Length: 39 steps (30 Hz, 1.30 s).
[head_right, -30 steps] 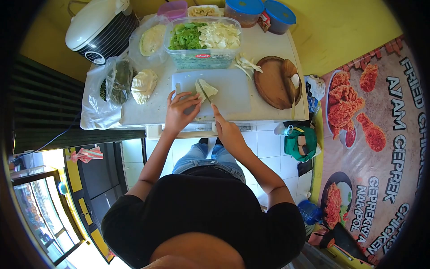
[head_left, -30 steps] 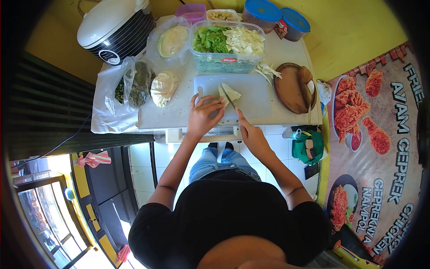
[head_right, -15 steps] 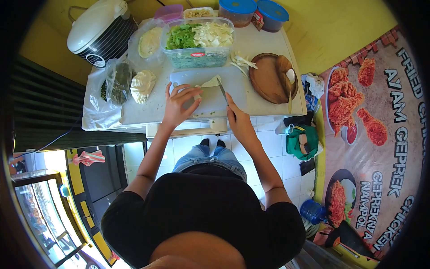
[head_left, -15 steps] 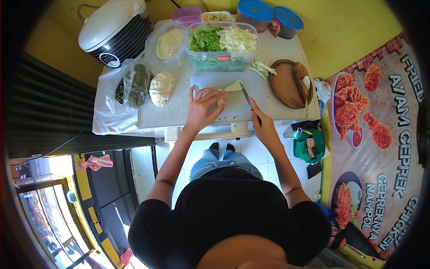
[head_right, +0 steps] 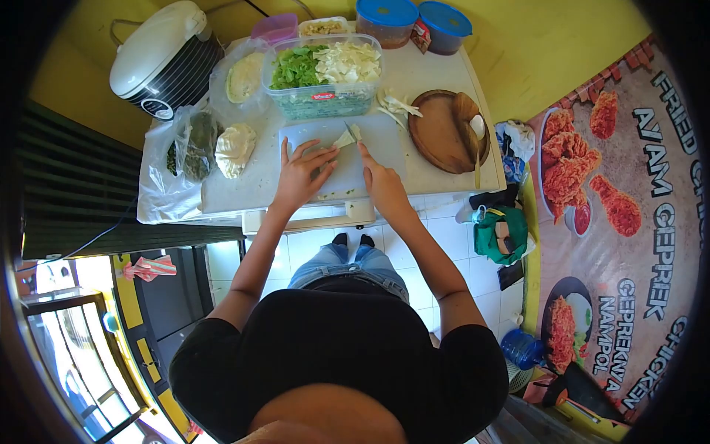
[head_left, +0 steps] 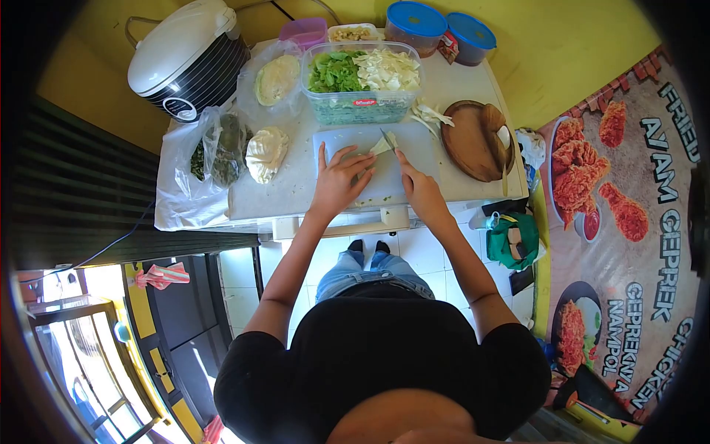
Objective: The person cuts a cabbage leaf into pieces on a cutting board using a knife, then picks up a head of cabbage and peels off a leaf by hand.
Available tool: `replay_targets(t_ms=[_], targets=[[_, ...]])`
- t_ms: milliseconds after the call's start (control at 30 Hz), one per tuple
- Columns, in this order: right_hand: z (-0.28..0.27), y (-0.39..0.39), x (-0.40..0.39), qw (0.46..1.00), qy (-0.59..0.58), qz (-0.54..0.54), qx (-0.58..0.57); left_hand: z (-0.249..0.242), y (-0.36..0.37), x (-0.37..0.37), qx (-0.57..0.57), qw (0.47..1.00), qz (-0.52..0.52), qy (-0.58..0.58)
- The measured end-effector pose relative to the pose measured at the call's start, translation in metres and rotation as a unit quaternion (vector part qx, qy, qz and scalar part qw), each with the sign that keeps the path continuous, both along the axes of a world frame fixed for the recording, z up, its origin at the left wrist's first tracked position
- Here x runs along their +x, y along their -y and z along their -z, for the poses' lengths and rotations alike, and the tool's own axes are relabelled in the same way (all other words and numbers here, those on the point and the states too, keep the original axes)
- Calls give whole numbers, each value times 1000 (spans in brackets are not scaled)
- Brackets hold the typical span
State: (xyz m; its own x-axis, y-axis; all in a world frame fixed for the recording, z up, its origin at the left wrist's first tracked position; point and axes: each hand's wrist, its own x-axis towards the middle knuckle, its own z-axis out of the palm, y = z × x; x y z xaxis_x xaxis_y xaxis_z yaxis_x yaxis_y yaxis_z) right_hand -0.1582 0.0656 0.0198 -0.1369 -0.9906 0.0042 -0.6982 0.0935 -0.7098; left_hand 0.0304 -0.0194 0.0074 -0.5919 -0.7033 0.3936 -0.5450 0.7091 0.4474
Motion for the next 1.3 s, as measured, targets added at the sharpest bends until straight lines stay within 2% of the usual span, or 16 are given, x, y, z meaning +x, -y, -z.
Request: replay_targets(t_ms=[100,167,200,267,300,367,467,567,900,1100,1167,1300], targets=[[0,-10,3,1000,-15,3,12,-1,-1,0,-9,1000,-12,3],[14,-27,-2,996,-11,-7,-86,1,-2,1,2,1000,-16,-2],[6,-32,-2,996,-12,-8,-85,0,-2,1,3,1000,-17,-3],[-16,-40,-2,997,52,21,43,0,-2,1,10,1000,-14,-12],[-15,-42,-3,997,52,21,45,0,-3,2,12,1000,-13,-12],[-13,-39,-6,989,140,27,35,-1,-2,2,5,1000,-1,-17],[-16,-34,-1,988,149,14,-23,-4,-3,3,12,999,-8,-47],[-13,-25,4,992,126,-16,-24,-2,-2,2,31,995,-34,-87],[-7,0,17,1000,-2,-28,-7,1,-2,1,8,997,-55,-48],[9,-40,8,998,46,-18,-49,1,-3,2,-1,994,-86,-71],[1,-44,7,994,104,-3,24,-3,-3,3,0,990,-93,-102],[-16,-39,12,984,176,14,17,-12,-13,7,20,981,-122,-152]])
